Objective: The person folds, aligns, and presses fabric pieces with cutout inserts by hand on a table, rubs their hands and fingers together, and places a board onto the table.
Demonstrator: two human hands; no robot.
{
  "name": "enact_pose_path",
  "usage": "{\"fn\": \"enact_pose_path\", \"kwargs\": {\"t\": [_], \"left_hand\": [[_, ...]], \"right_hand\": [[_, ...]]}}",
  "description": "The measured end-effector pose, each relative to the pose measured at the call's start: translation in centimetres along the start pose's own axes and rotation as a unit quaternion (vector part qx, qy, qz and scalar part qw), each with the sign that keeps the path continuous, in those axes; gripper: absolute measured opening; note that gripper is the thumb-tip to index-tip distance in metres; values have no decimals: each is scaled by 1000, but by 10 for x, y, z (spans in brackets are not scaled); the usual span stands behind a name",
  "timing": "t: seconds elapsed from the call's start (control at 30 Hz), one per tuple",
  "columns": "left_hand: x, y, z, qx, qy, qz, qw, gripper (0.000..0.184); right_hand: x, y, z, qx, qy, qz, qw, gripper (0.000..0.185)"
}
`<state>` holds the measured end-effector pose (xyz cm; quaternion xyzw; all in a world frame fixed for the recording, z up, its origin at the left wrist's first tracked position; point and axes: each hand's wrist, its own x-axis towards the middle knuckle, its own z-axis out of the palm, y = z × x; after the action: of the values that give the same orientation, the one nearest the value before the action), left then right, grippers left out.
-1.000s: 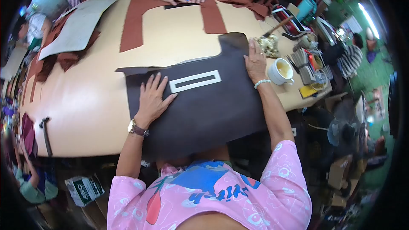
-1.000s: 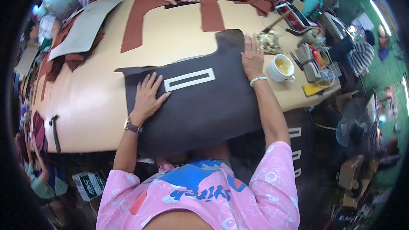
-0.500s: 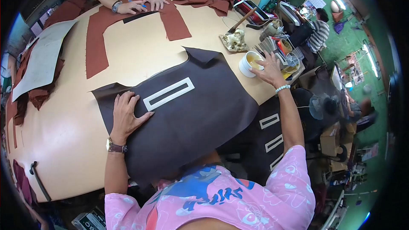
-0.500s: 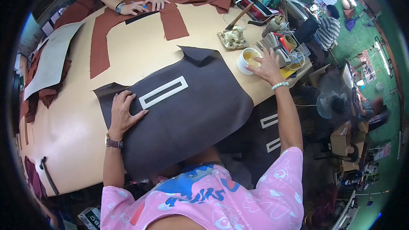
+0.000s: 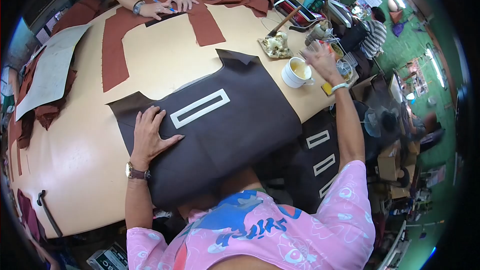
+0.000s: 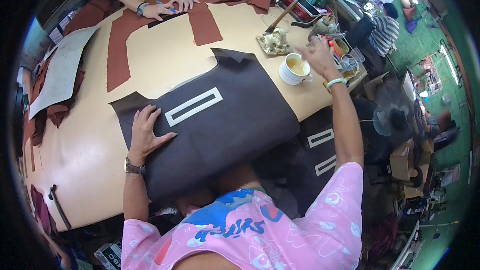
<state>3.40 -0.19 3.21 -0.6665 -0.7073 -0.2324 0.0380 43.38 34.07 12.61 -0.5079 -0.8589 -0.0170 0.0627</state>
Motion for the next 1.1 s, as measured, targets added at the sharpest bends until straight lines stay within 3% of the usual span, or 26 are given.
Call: {"fn": "enact_pose_path", "kwargs": {"t": [0.07,0.13,0.23,0.27,0.4,0.5,0.73,0.9,1.1], "left_hand": [[1,1,-1,-3,-9,-1,1000,74],[1,2,-1,-6,-12,-4,1000,74],[1,2,-1,-10,-9,-2,1000,73],[1,2,-1,-12,-5,1,1000,73],[-2,0,0,-4,4,9,1000,71],[-3,-2,2,-6,4,9,1000,70],[-4,-2,3,-8,2,4,1000,71],[-5,-3,4,-6,2,-2,1000,72],[-4,-4,5,-10,3,3,1000,71]], "right_hand": [[-3,22,-3,16,104,-49,993,49],[-24,-8,-33,5,159,-43,986,35],[-53,-34,-33,-180,-73,-16,981,25],[-62,-46,-32,-163,-104,-27,981,32],[-80,-106,-27,-80,-3,-163,983,36],[-89,-158,-9,93,73,-278,953,40],[-84,-210,85,307,-67,-185,931,51],[-97,-232,85,61,-60,-148,985,52],[-96,-244,89,-167,10,-162,972,49]]}}
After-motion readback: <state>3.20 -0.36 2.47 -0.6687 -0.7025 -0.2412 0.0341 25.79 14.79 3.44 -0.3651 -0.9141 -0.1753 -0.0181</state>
